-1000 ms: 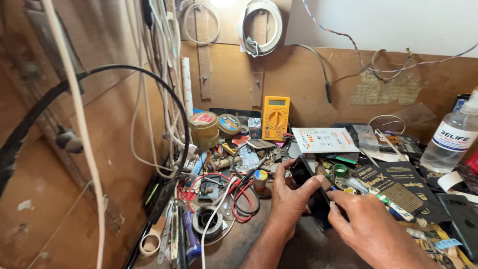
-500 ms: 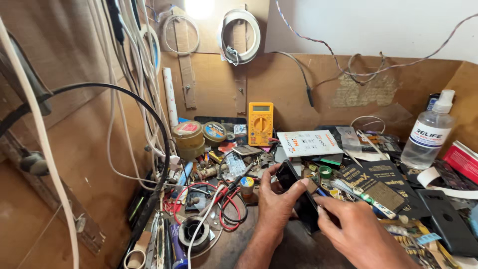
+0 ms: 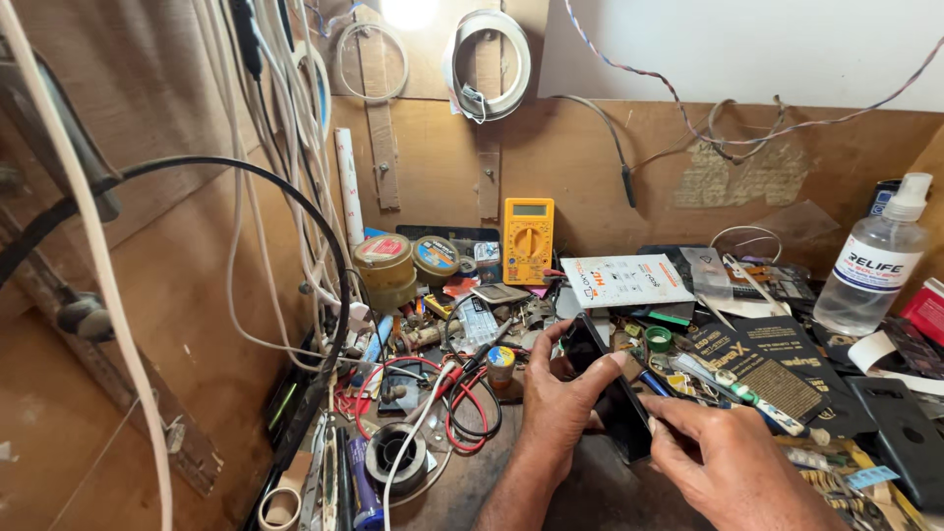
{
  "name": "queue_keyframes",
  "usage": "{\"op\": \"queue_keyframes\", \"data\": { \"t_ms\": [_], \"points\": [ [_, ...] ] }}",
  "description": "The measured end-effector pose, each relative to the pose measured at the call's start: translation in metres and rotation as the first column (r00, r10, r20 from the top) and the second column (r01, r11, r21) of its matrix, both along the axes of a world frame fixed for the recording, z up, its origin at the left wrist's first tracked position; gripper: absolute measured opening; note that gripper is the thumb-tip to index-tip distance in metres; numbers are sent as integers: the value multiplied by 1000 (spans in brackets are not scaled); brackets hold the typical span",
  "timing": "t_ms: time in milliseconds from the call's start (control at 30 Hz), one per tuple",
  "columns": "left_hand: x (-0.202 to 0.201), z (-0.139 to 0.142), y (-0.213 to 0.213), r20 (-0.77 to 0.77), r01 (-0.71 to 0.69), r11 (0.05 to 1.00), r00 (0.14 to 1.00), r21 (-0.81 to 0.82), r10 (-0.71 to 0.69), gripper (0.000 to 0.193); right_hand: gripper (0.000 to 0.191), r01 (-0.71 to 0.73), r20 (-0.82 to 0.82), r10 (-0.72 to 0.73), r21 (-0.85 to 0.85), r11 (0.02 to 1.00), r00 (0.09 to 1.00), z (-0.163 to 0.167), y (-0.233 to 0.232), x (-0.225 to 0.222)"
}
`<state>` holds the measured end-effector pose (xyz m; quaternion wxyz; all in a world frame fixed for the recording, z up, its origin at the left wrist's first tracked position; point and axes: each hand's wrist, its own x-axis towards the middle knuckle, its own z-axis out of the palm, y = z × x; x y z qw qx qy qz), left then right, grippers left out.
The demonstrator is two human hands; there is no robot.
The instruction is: The person holds a smartphone at a cluttered repair workbench and uses a thin pry tool to work along the edge of the device, prying at its seam. They set the phone down, pick up small parts and a screw organizer tray, and continue prying and handling the phone throughout the clip.
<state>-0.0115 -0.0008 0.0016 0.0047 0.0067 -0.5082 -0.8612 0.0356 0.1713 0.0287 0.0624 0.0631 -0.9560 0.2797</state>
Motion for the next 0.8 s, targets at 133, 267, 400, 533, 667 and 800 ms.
{"op": "queue_keyframes", "data": {
  "t_ms": [133,267,400,533,667,800],
  "points": [
    [-3,3,3,9,6,1000,1000,-17,-6,75,42,12,31,-11,-19,1000,999,-1,6,-4],
    [-5,0,5,28,16,999,999,-39,-15,76,41,25,70,-25,-9,1000,997,-3,10,-6],
    [-16,-15,-14,-33,15,999,999,-44,-17,75,42,-24,37,28,-91,996,999,-13,-14,-15],
    [-20,-24,-7,-8,27,999,1000,-18,-27,74,39,49,97,-44,-47,998,994,-3,-15,-2],
    [-14,-25,-6,-3,51,999,999,1,-51,72,36,50,49,-52,25,998,997,4,-23,5],
    [-5,-24,-8,-25,69,998,997,8,-69,72,34,0,-107,5,46,999,994,3,-29,14]
  ]
}}
